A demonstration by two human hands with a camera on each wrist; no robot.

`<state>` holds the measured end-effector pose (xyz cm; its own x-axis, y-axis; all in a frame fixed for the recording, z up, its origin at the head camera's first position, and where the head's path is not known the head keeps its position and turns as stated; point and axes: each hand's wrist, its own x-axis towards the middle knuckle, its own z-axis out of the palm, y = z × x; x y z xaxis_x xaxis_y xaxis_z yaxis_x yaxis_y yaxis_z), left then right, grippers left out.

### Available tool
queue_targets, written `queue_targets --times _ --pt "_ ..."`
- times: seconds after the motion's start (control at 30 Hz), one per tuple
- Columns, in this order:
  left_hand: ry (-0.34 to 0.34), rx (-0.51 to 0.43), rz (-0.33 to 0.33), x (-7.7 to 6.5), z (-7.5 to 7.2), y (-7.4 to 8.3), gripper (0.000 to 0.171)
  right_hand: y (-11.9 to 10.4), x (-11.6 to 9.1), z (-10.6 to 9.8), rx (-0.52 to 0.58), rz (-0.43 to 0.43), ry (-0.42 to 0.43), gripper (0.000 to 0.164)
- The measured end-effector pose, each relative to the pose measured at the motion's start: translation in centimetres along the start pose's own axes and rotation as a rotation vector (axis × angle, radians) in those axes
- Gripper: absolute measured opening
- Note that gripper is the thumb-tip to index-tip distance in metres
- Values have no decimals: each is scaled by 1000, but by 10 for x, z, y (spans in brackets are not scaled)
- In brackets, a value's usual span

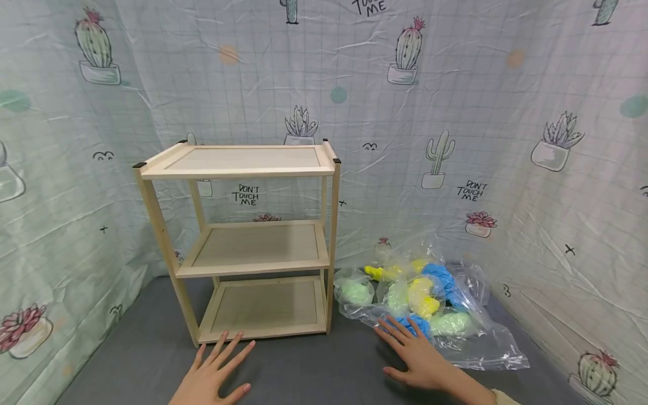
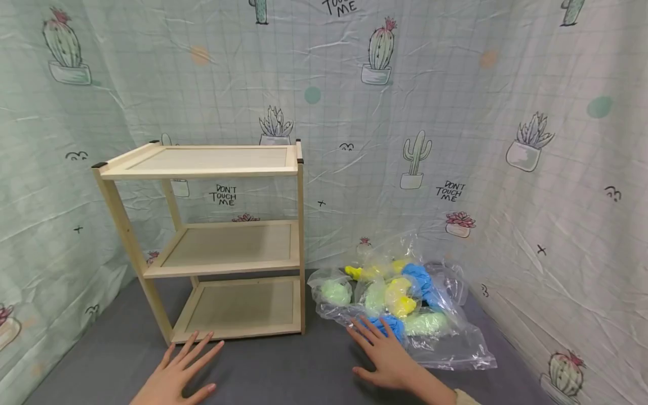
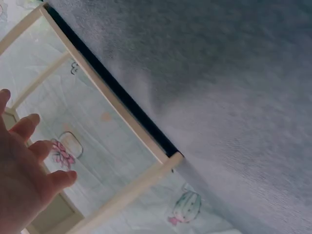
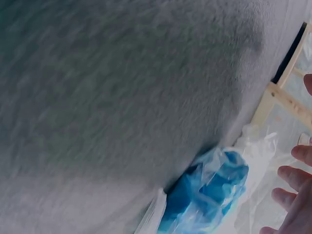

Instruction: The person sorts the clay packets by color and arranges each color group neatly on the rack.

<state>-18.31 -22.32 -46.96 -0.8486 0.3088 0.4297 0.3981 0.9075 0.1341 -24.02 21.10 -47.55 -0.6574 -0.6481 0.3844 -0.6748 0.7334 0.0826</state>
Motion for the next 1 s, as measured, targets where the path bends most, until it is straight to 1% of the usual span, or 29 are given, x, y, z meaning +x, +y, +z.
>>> queue_targets --times 0.13,0.23,0.37,0.47,0.53,0.73,0.8,0.87,1.0 --pt "30 19 25 -2 -3 -5 68 8 -4 -3 -28 -19 41 73" --pt "29 -5 9 -3 -7 -8 67 13 -5 -6 -52 -33 64 73" --pt "65 -24 19 -4 -11 -15 68 20 -7 -10 -87 -47 116 73" --pt "119 -22 59 -5 -12 -23 69 25 -8 -13 -84 -47 145 74" --pt "146 -37 73 -5 -13 -29 70 29 -8 -15 -87 -44 152 75" --pt "219 -102 86 -4 -20 -42 69 40 -8 -18 -130 -51 163 76" --pt "257 -114 84 -3 -23 -46 70 45 -8 -19 -137 -52 155 75" --pt "298 -146 84 -3 -26 -49 70 49 -7 -21 -146 -51 145 73" --pt "402 -235 116 0 -30 -57 68 56 -6 -24 -154 -66 132 72"
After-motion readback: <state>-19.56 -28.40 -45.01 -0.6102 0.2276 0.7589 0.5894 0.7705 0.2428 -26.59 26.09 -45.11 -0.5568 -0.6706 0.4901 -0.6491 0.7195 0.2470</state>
